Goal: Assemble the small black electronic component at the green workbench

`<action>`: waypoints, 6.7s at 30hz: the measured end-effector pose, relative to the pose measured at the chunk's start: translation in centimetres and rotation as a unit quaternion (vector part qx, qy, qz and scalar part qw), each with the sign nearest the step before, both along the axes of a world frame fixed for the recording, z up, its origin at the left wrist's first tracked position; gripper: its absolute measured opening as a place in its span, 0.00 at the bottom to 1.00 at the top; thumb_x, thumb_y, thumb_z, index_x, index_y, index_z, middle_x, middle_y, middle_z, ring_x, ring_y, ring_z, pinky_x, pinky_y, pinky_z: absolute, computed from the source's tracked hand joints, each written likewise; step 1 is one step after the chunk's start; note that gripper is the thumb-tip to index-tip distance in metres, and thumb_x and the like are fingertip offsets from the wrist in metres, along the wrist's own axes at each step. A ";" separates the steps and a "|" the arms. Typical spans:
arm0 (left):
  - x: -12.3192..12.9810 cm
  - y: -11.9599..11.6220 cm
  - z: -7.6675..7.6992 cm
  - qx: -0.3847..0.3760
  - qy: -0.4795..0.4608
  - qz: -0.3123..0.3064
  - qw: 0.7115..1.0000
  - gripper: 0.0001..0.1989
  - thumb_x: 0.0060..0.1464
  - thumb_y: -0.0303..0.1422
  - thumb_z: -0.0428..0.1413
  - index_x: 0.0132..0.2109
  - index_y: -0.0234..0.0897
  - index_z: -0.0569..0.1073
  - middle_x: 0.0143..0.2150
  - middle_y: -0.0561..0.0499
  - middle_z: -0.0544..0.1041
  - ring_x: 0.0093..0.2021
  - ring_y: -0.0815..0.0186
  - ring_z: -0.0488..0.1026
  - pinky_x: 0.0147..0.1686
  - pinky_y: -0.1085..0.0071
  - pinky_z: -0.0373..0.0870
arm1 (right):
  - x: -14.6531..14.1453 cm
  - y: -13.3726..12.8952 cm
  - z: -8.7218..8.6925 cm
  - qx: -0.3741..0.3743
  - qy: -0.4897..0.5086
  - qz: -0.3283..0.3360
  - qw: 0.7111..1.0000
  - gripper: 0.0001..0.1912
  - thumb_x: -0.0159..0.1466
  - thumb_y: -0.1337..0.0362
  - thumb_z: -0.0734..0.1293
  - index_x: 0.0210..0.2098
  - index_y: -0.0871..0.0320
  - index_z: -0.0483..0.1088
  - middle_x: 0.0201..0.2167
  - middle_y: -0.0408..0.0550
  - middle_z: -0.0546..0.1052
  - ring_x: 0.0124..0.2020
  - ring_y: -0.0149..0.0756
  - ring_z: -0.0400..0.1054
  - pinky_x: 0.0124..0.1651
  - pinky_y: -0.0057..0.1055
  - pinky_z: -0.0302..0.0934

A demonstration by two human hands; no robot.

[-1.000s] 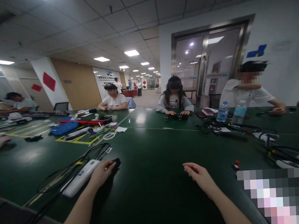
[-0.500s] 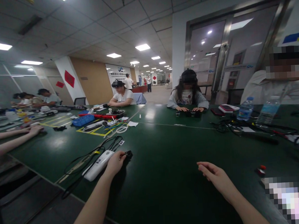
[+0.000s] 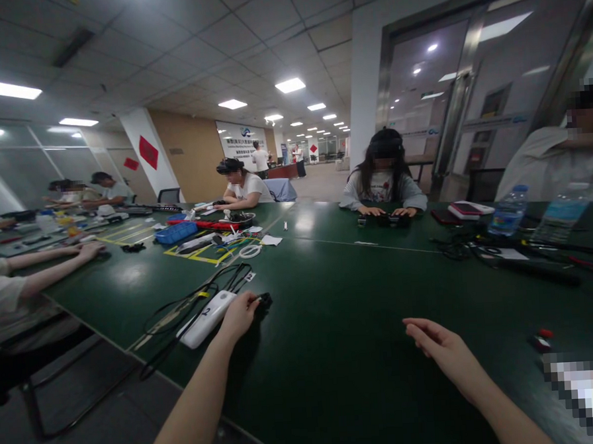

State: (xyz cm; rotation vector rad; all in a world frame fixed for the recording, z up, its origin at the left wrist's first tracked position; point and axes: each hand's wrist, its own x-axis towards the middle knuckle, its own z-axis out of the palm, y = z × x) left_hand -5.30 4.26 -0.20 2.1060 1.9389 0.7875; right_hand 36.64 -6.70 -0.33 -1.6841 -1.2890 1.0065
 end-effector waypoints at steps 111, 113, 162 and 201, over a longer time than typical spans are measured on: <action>22.9 -7.4 0.7 -0.143 -0.144 -0.396 0.895 0.21 0.44 0.19 0.43 0.45 0.39 0.65 0.43 0.50 0.65 0.40 0.70 0.63 0.41 0.72 0.62 | -3.0 -1.7 1.8 0.110 -0.190 0.105 0.970 0.08 0.53 0.65 0.63 0.33 0.51 0.69 0.36 0.43 0.68 0.41 0.37 0.62 0.43 0.33 0.57; 22.9 -7.4 0.8 -0.146 -0.144 -0.390 0.898 0.22 0.44 0.19 0.43 0.46 0.40 0.65 0.43 0.51 0.65 0.40 0.70 0.63 0.41 0.72 0.62 | -3.0 -1.7 1.7 0.113 -0.173 0.096 0.974 0.07 0.53 0.65 0.63 0.33 0.52 0.69 0.36 0.43 0.68 0.41 0.37 0.62 0.42 0.33 0.57; 22.9 -6.8 -0.5 -0.169 -0.148 -0.396 0.890 0.22 0.46 0.21 0.44 0.50 0.41 0.62 0.47 0.49 0.64 0.44 0.67 0.62 0.44 0.67 0.61 | -1.1 -1.7 2.3 0.121 0.203 -0.108 0.966 0.13 0.48 0.55 0.67 0.33 0.52 0.69 0.24 0.41 0.67 0.24 0.34 0.62 0.29 0.34 0.59; 23.4 -7.0 0.9 -0.145 -0.154 -0.372 0.904 0.13 0.53 0.37 0.45 0.44 0.40 0.68 0.39 0.51 0.68 0.36 0.70 0.64 0.35 0.74 0.62 | -2.1 -1.4 1.7 0.129 -0.036 0.056 0.989 0.11 0.51 0.58 0.66 0.34 0.51 0.72 0.31 0.43 0.73 0.33 0.38 0.65 0.35 0.33 0.57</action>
